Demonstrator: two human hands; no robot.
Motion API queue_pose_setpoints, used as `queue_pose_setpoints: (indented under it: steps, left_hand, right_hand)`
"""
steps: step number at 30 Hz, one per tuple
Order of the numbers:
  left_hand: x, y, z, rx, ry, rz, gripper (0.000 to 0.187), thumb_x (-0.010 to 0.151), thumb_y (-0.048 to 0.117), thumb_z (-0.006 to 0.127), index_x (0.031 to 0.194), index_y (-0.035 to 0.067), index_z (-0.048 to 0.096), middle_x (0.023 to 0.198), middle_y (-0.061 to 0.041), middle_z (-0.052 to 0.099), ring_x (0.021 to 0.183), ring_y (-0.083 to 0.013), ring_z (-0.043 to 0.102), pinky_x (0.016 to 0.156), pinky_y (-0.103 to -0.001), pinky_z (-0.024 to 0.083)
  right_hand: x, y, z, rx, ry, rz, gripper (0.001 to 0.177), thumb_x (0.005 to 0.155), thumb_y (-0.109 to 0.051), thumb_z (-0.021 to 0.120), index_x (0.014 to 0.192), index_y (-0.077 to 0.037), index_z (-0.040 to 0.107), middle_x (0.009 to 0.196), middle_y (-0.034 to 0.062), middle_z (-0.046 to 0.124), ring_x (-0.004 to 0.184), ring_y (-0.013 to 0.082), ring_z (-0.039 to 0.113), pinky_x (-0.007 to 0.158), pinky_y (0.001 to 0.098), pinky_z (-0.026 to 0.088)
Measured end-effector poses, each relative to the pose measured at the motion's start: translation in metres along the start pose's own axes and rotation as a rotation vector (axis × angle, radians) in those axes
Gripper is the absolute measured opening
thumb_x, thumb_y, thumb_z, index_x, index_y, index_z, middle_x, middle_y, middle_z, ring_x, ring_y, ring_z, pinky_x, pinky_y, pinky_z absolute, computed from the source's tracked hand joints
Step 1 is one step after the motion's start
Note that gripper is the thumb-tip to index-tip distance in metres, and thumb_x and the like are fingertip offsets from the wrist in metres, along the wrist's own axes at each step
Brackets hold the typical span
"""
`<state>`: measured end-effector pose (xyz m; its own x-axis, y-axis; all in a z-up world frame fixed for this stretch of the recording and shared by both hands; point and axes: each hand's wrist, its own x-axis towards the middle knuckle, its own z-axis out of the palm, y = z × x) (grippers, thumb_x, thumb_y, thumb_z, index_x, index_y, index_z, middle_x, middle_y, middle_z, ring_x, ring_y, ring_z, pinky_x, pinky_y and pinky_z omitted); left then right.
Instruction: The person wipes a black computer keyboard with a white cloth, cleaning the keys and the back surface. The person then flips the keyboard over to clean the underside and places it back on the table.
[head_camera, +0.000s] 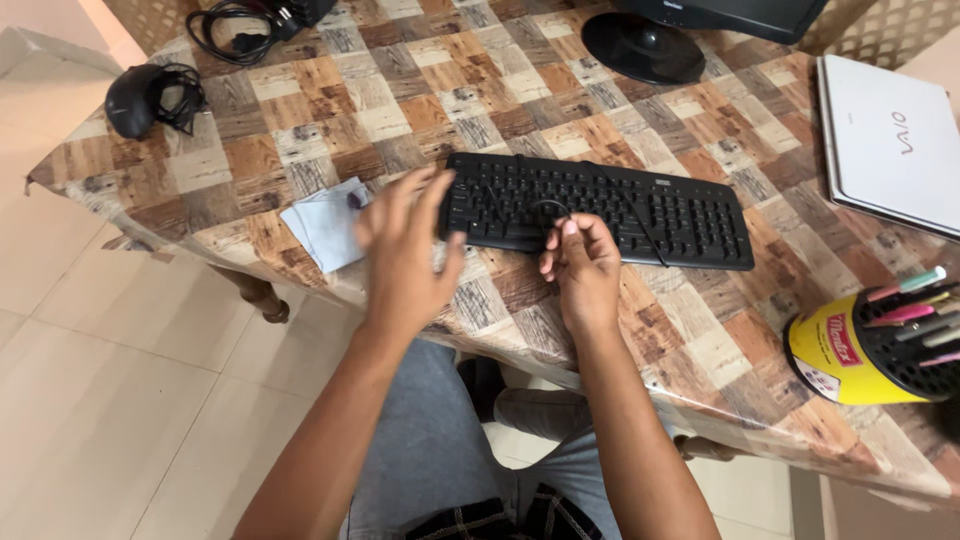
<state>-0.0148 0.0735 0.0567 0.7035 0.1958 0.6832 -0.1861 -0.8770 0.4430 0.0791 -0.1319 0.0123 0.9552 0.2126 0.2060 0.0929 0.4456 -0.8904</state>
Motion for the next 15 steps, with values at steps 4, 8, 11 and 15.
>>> queue_pose_setpoints:
  steps: [4,8,11,15]
  left_hand:
    - [0.026,0.004,0.027,-0.079,-0.149,0.173,0.067,0.081,0.023,0.080,0.142,0.008,0.057,0.148,-0.020,0.047,0.135,-0.0393,0.040,0.108,-0.064,0.021]
    - [0.063,-0.018,0.061,-0.063,-0.116,0.236,0.009,0.091,0.025,0.075,0.093,0.016,0.075,0.123,-0.009,0.069,0.124,-0.0294,0.058,0.115,-0.058,0.029]
    - [0.097,-0.039,0.084,-0.137,-0.084,0.175,0.014,0.096,0.023,0.070,0.091,0.013,0.077,0.094,-0.007,0.075,0.100,-0.0268,0.067,0.109,-0.052,0.038]
    - [0.133,-0.061,0.096,-0.205,-0.200,-0.006,0.026,0.096,0.031,0.076,0.083,0.008,0.073,0.071,-0.014,0.066,0.064,-0.0287,0.060,0.070,-0.045,0.047]
  right_hand:
    - [0.006,-0.007,0.004,-0.044,-0.029,0.008,0.010,0.107,-0.012,0.057,0.105,-0.004,0.063,0.084,0.0050,0.066,0.058,0.0116,0.058,0.051,0.0241,0.041]
    - [0.032,-0.018,-0.002,-0.334,-0.103,0.018,0.009,0.104,-0.008,0.059,0.101,-0.002,0.064,0.083,0.0051,0.070,0.055,0.0098,0.059,0.048,0.0238,0.042]
    - [0.062,-0.020,-0.013,-0.706,-0.180,-0.158,0.008,0.096,-0.008,0.067,0.099,0.000,0.067,0.086,0.0090,0.073,0.066,0.0145,0.063,0.059,0.0268,0.049]
    - [0.098,-0.022,-0.022,-1.253,-0.229,-0.492,0.035,0.077,-0.018,0.076,0.107,-0.002,0.066,0.106,0.0172,0.071,0.097,0.0322,0.069,0.087,0.0411,0.055]
